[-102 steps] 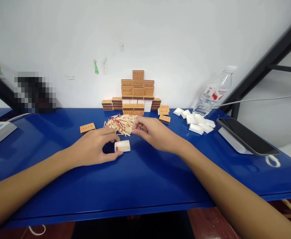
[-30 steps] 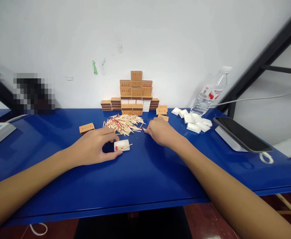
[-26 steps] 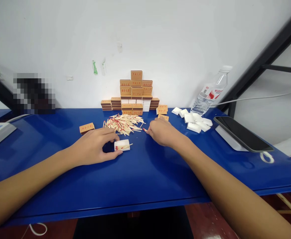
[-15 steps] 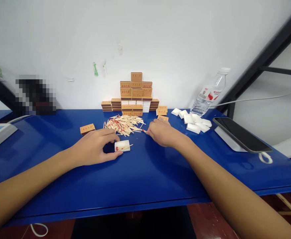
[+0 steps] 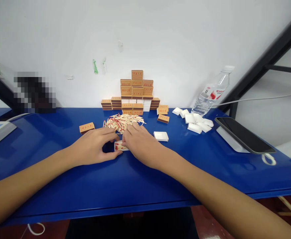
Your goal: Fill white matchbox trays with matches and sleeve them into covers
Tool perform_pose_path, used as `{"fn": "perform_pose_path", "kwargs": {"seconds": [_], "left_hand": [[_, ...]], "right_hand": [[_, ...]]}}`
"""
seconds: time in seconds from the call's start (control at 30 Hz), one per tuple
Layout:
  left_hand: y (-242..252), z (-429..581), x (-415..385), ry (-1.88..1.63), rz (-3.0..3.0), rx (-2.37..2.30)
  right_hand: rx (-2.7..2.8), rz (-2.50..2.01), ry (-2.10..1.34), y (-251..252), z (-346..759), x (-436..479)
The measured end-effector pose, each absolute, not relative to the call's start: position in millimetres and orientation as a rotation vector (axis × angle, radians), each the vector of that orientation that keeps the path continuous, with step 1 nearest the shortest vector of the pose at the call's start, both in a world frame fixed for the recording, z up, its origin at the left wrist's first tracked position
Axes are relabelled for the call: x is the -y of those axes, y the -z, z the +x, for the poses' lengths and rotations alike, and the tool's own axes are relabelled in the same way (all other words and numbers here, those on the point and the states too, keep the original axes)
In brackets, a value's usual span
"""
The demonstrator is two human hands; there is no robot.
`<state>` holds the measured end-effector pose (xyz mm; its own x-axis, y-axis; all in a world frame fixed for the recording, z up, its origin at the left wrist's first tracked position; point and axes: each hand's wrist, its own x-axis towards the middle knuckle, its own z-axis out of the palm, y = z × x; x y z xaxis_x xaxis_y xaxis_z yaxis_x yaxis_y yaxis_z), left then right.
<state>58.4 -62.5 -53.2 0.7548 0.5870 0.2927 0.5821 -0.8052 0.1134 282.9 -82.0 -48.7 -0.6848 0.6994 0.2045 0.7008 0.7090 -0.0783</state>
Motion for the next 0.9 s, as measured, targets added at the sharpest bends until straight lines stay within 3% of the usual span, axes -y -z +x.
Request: {"fn": "perform_pose_path", "kwargs": {"seconds": [0.47,0.9], "left_hand": [[52.9,57.9,62.2,-0.455,2.884,-1.013],[52.5,57.4,63.1,-0.472,2.891,-1.002]], "right_hand": [[2.651,-1.104,-0.443,31.1,315.1,78.4],[2.538,-1.062,-0.384,47.1,300.8,76.1]]}}
